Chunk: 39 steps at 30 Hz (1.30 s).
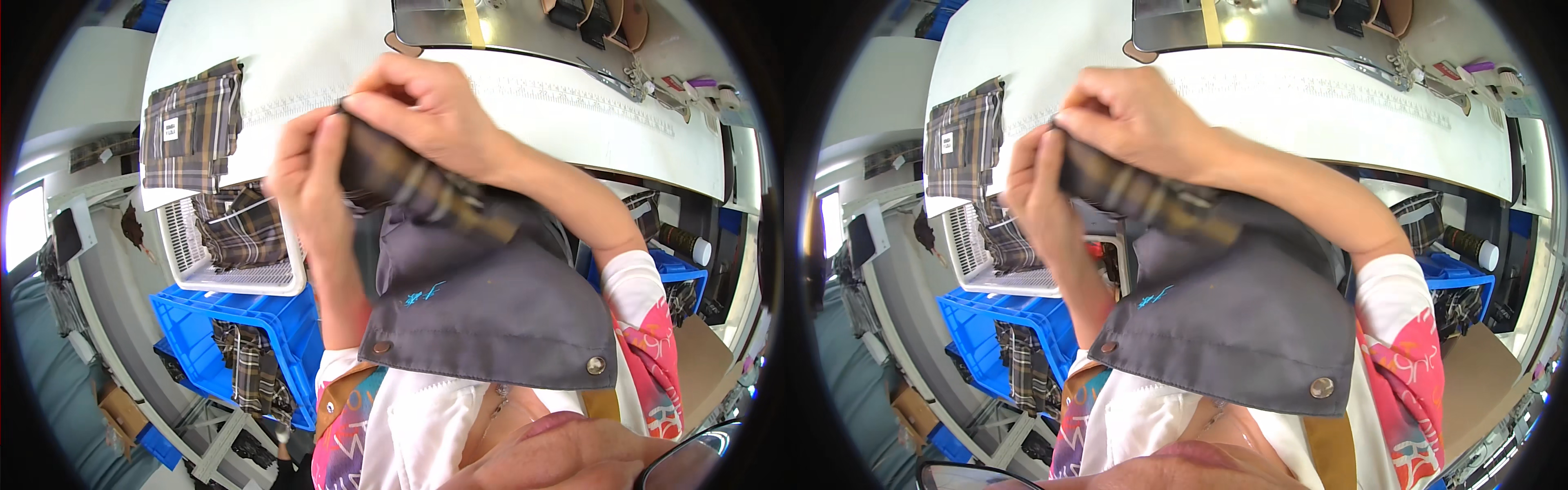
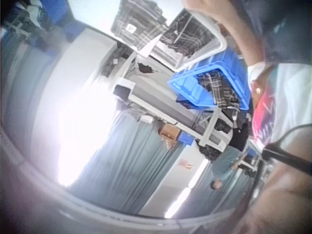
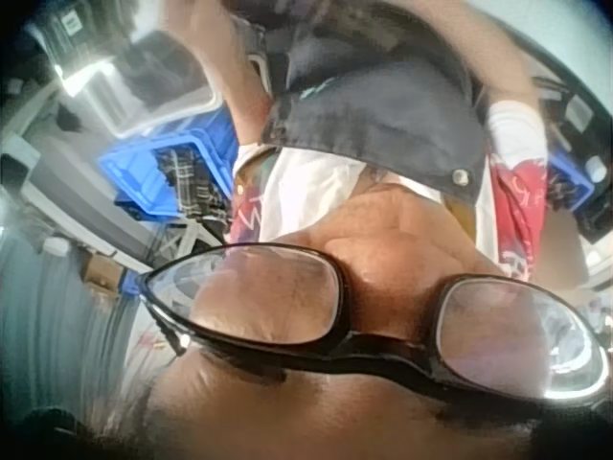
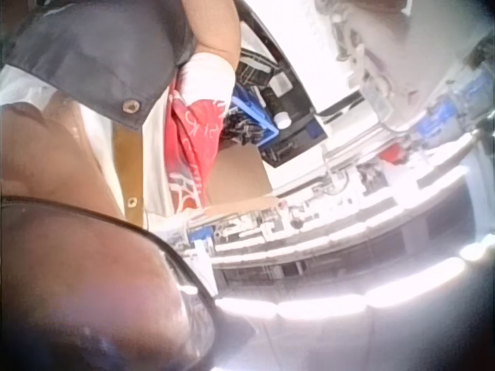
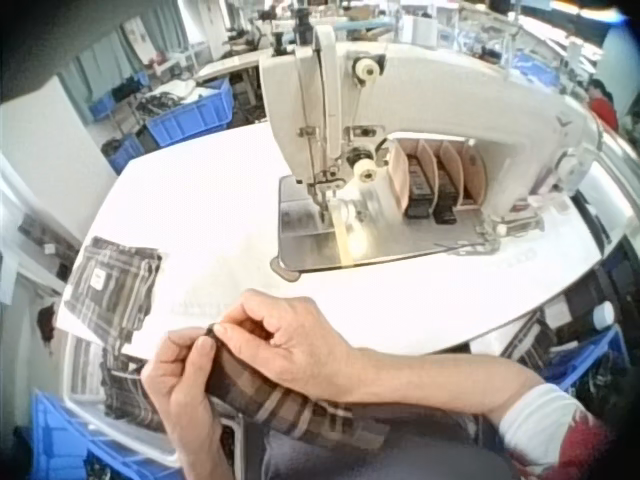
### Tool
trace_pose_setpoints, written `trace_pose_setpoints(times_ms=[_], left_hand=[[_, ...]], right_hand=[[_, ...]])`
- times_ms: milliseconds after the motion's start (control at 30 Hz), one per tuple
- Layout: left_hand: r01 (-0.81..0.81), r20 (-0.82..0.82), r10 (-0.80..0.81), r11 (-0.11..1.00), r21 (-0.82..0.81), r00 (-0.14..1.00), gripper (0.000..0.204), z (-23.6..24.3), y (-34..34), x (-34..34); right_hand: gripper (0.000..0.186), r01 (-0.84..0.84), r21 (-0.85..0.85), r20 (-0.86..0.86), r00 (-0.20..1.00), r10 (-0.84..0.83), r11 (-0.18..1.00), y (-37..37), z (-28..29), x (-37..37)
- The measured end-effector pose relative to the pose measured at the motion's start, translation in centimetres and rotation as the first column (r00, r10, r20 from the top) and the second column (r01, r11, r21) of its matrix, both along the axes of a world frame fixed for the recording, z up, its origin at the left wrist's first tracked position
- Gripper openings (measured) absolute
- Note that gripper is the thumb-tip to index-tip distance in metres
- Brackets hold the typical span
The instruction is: Sewing and assembling components of plaid leather or fabric bags using an industrial sewing machine.
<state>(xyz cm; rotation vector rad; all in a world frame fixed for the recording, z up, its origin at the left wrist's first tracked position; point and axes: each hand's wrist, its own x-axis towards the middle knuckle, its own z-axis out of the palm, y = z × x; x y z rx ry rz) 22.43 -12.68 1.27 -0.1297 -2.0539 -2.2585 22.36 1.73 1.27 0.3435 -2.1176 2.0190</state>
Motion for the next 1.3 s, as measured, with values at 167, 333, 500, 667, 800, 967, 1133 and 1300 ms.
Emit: trace_pose_setpoints(times_ms=[167,333,500,667,800,967,1133,1300], left_hand=[[-0.137,-0.386,-0.334,0.577,-0.805,0.860,0.006,6.3,-2.3,-4.2],[0.360,-0.049,-0.809,0.313,-0.879,0.585,0.017,3.7,2.3,-13.5],[0.660,0.066,-0.870,0.319,-0.680,0.488,0.019,-1.2,7.2,-17.3],[0.712,0.150,-0.823,0.364,-0.601,0.548,0.021,-1.9,8.5,-18.1],[0.687,0.165,-0.777,0.410,-0.601,0.608,0.021,-1.7,8.8,-17.6],[0.606,0.081,-0.765,0.436,-0.665,0.639,0.020,-1.9,9.5,-17.4],[0.602,0.092,-0.772,0.409,-0.686,0.629,0.019,-1.8,10.1,-18.1],[0.668,0.221,-0.757,0.351,-0.656,0.615,0.021,-0.8,10.8,-19.0]], right_hand=[[0.010,-0.047,-0.060,-0.042,0.998,0.045,0.997,-1.1,0.1,-2.9],[0.014,-0.058,0.201,0.377,0.926,-0.023,0.978,5.1,0.0,-5.0],[0.007,0.019,0.180,0.624,0.771,-0.129,0.984,10.6,-0.2,-6.8],[0.006,-0.001,0.098,0.675,0.735,-0.066,0.995,12.4,-0.6,-7.8],[0.007,-0.027,0.128,0.707,0.703,-0.072,0.991,12.8,-0.3,-8.1],[0.008,-0.092,0.135,0.718,0.695,-0.034,0.987,13.5,-0.5,-8.7],[0.009,-0.030,0.096,0.728,0.684,-0.050,0.995,13.7,-0.3,-8.8],[0.010,0.037,0.151,0.718,0.683,-0.135,0.988,13.7,-0.1,-9.0]])
